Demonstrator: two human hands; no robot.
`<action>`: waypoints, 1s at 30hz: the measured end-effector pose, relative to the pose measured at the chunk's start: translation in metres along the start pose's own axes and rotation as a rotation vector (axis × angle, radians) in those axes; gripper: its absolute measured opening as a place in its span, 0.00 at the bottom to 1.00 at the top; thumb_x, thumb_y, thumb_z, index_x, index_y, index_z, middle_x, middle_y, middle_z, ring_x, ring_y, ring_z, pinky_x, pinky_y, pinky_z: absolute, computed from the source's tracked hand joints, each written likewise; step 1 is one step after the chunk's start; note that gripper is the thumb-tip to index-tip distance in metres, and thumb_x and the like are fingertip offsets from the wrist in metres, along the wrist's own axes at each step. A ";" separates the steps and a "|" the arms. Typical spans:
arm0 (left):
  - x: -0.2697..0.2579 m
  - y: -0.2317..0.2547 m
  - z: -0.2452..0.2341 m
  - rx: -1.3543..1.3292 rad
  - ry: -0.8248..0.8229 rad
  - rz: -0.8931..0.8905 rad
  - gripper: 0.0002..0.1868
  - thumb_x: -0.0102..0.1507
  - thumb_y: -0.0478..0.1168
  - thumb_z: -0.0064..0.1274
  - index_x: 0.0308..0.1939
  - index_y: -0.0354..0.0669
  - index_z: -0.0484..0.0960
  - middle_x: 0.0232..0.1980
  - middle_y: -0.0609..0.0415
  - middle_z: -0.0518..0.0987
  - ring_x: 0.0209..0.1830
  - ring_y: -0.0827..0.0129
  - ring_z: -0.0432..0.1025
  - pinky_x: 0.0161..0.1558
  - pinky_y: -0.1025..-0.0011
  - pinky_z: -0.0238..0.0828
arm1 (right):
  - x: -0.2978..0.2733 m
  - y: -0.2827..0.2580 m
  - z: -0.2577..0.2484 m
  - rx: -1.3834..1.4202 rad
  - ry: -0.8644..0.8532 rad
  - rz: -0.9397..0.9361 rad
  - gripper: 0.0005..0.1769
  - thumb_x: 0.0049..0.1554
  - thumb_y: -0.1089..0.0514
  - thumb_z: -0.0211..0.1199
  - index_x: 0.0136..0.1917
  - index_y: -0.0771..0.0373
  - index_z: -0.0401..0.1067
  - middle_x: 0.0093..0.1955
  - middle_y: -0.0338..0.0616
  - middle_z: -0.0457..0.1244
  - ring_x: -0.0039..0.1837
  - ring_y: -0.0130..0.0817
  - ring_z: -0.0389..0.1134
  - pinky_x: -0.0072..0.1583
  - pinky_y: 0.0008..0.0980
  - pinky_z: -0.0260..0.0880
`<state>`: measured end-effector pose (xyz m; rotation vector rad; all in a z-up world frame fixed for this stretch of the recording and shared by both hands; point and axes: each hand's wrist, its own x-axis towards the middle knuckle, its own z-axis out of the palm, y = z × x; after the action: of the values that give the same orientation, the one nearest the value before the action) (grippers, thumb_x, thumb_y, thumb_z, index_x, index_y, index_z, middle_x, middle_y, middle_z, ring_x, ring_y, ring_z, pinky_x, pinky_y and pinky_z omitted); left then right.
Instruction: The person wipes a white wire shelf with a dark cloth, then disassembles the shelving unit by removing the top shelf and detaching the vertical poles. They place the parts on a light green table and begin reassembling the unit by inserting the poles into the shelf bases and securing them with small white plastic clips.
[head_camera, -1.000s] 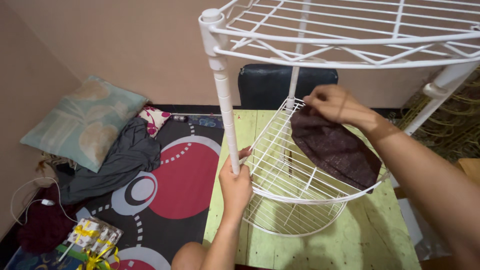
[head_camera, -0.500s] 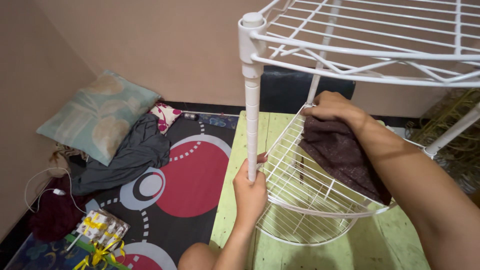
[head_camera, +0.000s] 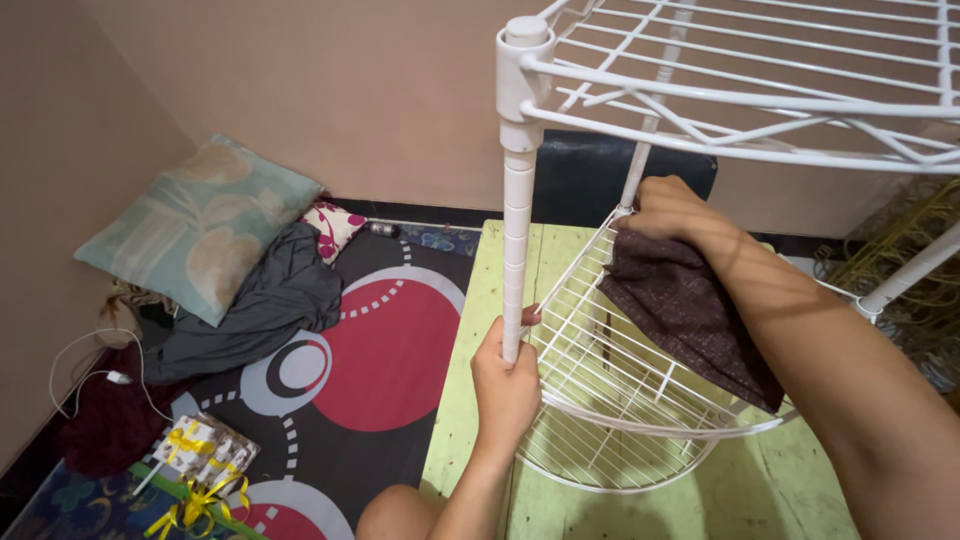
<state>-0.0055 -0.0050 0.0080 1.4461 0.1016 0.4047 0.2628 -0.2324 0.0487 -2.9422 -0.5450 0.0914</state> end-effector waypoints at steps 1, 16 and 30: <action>0.000 -0.001 0.000 0.010 0.002 0.004 0.21 0.58 0.23 0.40 0.49 0.36 0.83 0.51 0.50 0.87 0.22 0.82 0.66 0.25 0.77 0.63 | 0.002 0.003 0.002 0.016 -0.003 0.009 0.24 0.49 0.41 0.68 0.49 0.62 0.83 0.46 0.62 0.71 0.51 0.55 0.74 0.53 0.46 0.73; 0.001 0.003 -0.002 0.193 0.069 0.009 0.20 0.59 0.29 0.46 0.55 0.35 0.80 0.36 0.53 0.85 0.25 0.77 0.73 0.29 0.76 0.69 | -0.073 -0.022 -0.035 0.222 0.180 0.206 0.37 0.65 0.29 0.49 0.61 0.63 0.77 0.50 0.55 0.72 0.54 0.49 0.74 0.60 0.47 0.72; 0.008 -0.024 -0.007 0.100 -0.017 -0.069 0.22 0.60 0.30 0.44 0.56 0.32 0.83 0.35 0.52 0.85 0.28 0.76 0.73 0.31 0.75 0.67 | -0.190 -0.066 -0.038 0.020 0.060 -0.010 0.31 0.55 0.45 0.60 0.72 0.48 0.66 0.66 0.51 0.62 0.57 0.47 0.71 0.57 0.41 0.76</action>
<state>0.0045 0.0025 -0.0147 1.5398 0.1598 0.3348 0.0661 -0.2451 0.1025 -2.9119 -0.5464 0.0074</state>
